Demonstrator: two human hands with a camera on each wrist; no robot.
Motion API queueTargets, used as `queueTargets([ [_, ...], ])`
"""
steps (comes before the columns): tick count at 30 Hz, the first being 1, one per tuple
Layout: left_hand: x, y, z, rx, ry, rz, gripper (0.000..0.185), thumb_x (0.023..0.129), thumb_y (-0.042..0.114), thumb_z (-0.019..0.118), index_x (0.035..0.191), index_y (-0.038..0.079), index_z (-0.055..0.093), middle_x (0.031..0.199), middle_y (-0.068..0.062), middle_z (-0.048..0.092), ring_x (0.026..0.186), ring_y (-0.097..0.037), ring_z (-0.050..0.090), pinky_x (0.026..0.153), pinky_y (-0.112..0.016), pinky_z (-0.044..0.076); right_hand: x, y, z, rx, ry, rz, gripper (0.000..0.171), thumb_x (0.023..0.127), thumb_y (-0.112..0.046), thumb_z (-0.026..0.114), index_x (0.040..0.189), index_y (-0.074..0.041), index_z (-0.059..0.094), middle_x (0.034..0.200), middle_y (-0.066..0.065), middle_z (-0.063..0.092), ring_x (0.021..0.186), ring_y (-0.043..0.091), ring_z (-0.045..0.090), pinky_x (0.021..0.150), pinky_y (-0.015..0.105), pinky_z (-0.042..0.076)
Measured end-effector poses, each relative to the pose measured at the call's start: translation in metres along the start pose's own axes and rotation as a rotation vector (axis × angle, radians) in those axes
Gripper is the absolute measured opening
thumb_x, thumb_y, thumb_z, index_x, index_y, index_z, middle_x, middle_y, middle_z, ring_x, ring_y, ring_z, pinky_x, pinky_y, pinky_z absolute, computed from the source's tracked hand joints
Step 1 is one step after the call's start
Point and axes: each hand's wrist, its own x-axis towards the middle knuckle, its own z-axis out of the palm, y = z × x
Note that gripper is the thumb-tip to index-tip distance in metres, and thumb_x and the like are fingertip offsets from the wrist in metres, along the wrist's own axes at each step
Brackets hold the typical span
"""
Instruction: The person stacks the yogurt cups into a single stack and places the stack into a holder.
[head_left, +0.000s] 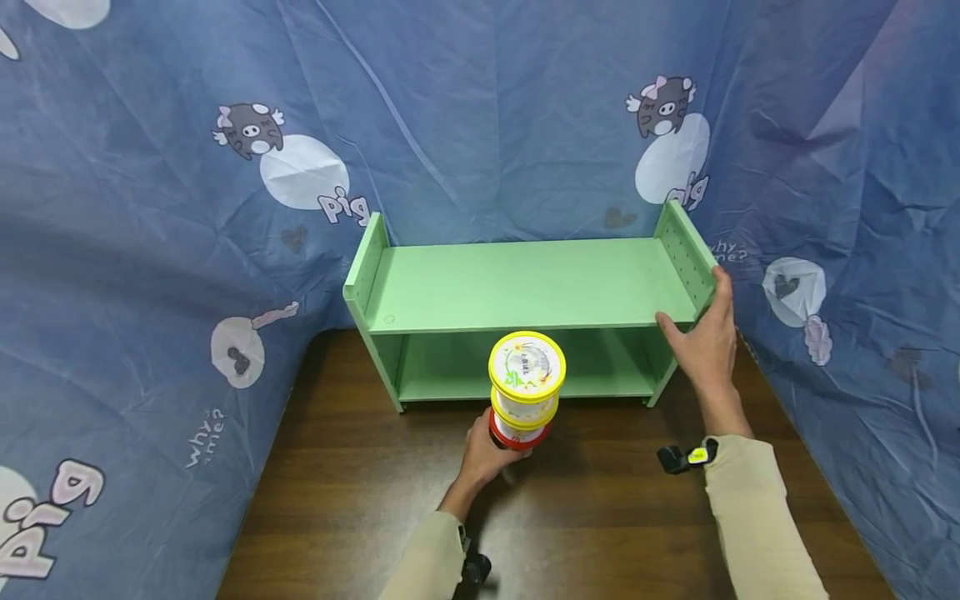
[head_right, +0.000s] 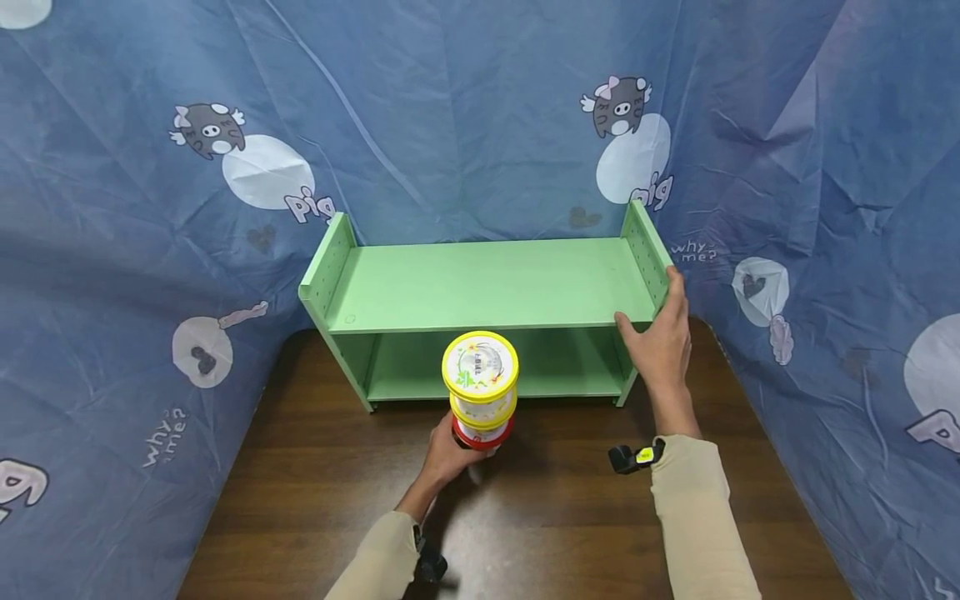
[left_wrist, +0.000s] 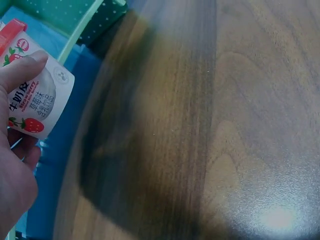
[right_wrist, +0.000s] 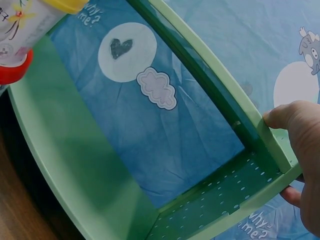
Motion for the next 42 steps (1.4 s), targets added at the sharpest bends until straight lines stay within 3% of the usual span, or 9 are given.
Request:
queueTargets([
  [11,0.000,0.010,-0.004,0.054,0.012,0.007,0.073,0.057,0.032,0.091,0.120,0.016,0.058,0.110,-0.001,0.069,0.101,-0.018,0.064,0.090,-0.037,0.051,0.001,0.000,0.000,-0.001,0.005,-0.005,0.098,0.077,-0.025,0.080,0.152,-0.029,0.018,0.157,0.010,0.034,0.135,0.044,0.042,0.104,0.061,0.036],
  [17,-0.002,0.017,-0.006,0.012,-0.017,0.011,0.073,0.061,0.033,0.090,0.123,0.020,0.055,0.116,0.001,0.067,0.106,-0.017,0.063,0.094,-0.038,0.052,0.000,0.000,-0.001,-0.002,-0.001,-0.005,0.098,0.077,-0.025,0.080,0.152,-0.030,0.017,0.157,0.011,0.033,0.135,0.045,0.042,0.103,0.063,0.036],
  [23,-0.002,0.027,-0.008,0.015,-0.022,-0.009,0.071,0.063,0.034,0.089,0.123,0.022,0.055,0.116,0.003,0.066,0.107,-0.015,0.062,0.094,-0.036,0.052,0.000,0.000,-0.002,-0.006,-0.006,0.010,0.097,0.077,-0.026,0.079,0.152,-0.030,0.017,0.157,0.011,0.033,0.136,0.044,0.041,0.104,0.062,0.036],
  [42,0.005,0.062,-0.021,0.030,-0.002,0.020,0.069,0.061,0.037,0.089,0.121,0.022,0.057,0.112,0.003,0.069,0.102,-0.014,0.064,0.091,-0.035,0.052,0.000,-0.002,-0.002,-0.005,-0.011,0.013,0.097,0.078,-0.026,0.078,0.153,-0.030,0.017,0.157,0.010,0.032,0.135,0.044,0.042,0.102,0.063,0.037],
])
